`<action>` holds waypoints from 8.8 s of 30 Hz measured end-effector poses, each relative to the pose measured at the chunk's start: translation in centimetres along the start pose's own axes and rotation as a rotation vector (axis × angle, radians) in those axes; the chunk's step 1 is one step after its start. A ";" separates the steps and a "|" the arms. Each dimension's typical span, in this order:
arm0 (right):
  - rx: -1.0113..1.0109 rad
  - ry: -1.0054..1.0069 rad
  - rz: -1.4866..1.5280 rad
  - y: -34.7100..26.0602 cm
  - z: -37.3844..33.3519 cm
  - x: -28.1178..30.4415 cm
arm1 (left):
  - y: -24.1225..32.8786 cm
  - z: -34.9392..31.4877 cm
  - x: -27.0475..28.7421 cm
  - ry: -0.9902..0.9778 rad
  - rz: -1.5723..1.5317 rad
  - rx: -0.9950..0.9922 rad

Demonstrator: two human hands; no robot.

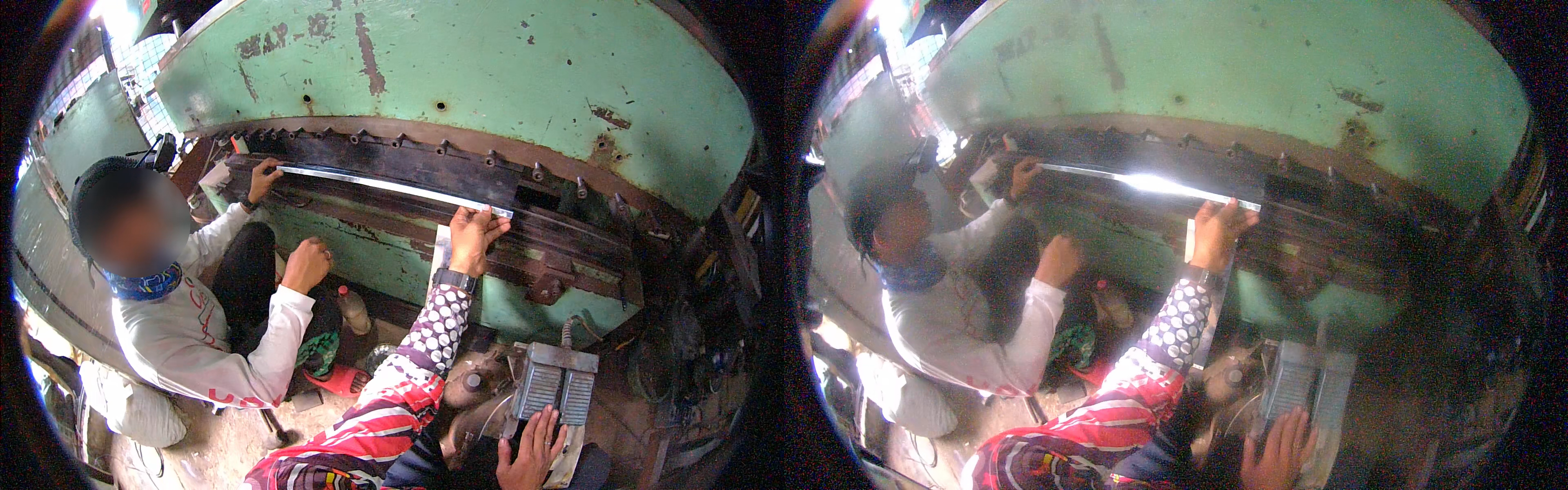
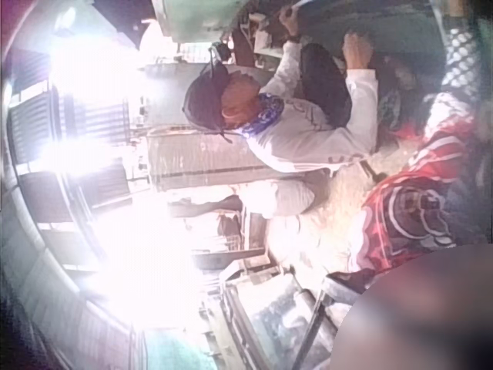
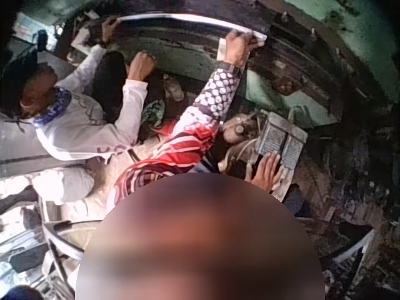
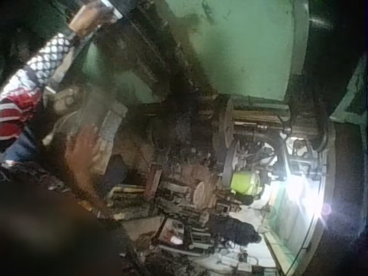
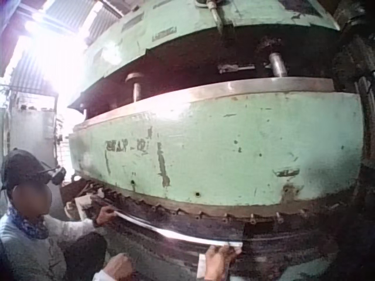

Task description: The person aligns and adjusts metal strips on a large green industrial machine with a coworker. They use a hammer to tap the strips into place and repeatedly reposition them to ensure proper alignment.

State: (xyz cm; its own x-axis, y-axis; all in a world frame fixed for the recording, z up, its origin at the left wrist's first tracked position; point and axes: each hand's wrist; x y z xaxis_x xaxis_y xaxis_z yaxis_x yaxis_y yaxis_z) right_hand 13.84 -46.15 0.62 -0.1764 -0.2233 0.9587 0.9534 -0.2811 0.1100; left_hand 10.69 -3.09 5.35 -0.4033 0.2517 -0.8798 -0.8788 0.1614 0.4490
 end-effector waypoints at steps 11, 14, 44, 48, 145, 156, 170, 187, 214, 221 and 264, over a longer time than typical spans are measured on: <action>-0.066 0.061 0.060 1.7 -0.2 0.0 | -0.5 -0.7 -0.8 -0.004 0.044 0.008; -0.392 0.081 0.241 3.2 0.7 2.0 | -0.4 -0.5 0.0 -0.030 0.060 -0.004; -0.816 0.052 0.881 12.1 -0.9 -6.4 | 1.1 -0.7 -0.4 -0.061 0.085 -0.012; -0.779 0.113 0.866 12.8 -1.7 -8.6 | 0.9 -0.9 -0.5 -0.057 0.072 -0.010; -0.739 0.112 0.977 10.0 1.4 -4.1 | 2.6 -1.0 -1.7 -0.028 0.109 0.039; -0.632 0.117 0.848 10.7 1.0 -4.6 | 1.9 -0.7 -1.2 -0.026 0.075 0.017; -0.722 0.019 0.727 9.3 1.6 -1.8 | 1.7 -0.5 -1.1 -0.019 0.087 0.008; -0.713 0.020 0.756 8.5 2.0 -0.7 | 2.1 -0.8 -0.7 -0.028 0.099 0.021; -0.802 -0.048 0.808 8.4 1.9 -0.4 | 1.3 -0.2 -0.3 -0.030 0.101 -0.017; -0.817 0.093 0.882 10.1 1.2 -3.9 | 1.8 -0.4 -0.6 0.005 0.121 0.027; 0.177 0.577 -0.103 -10.4 39.2 -0.9 | 6.4 2.7 3.5 -0.458 2.058 -1.146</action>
State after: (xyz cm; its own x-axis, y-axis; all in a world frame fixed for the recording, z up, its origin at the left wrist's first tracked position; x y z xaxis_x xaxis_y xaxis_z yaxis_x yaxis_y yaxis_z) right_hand 13.72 -6.47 8.88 -0.3271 -0.6865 0.6494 0.9418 -0.1801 0.2840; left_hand 4.37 1.35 5.57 -0.6594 -0.5225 0.5405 0.6074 -0.7940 -0.0266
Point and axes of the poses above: each hand's wrist, its own z-axis towards the middle knuckle, its own x-axis out of the back of the hand, y = z × x, and after that the axes turned 9 degrees about -z, right-handed
